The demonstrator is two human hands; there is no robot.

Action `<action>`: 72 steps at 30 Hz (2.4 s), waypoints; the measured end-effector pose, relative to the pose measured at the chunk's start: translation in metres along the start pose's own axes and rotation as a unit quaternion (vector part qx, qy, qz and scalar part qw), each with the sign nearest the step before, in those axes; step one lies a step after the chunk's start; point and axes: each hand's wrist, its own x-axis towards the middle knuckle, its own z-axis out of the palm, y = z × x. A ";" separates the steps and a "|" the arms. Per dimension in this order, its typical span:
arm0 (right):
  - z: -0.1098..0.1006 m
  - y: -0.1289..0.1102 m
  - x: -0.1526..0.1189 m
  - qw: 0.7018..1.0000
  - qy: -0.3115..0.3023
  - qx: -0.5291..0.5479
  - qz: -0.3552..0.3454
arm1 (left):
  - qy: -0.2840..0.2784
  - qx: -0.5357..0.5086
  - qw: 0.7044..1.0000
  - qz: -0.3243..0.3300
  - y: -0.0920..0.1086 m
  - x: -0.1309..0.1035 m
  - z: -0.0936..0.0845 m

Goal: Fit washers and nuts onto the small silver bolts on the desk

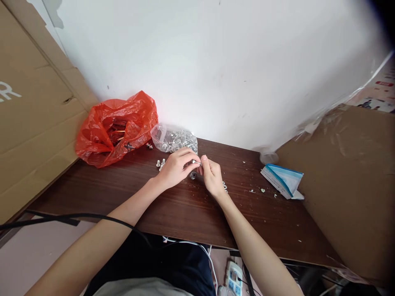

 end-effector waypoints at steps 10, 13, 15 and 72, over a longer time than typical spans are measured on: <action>-0.013 -0.004 0.010 0.990 0.008 0.136 0.026 | 0.049 -0.004 0.996 -0.077 0.000 0.002 -0.002; -0.008 -0.004 0.010 0.981 -0.021 0.187 0.056 | 0.054 -0.018 0.993 -0.101 -0.001 0.003 -0.003; -0.005 -0.002 0.009 0.978 -0.029 0.194 0.065 | 0.052 -0.020 0.993 -0.106 -0.001 0.002 -0.002; -0.012 0.002 0.013 0.956 -0.038 0.244 0.158 | 0.032 -0.256 0.910 -0.323 -0.009 0.004 0.001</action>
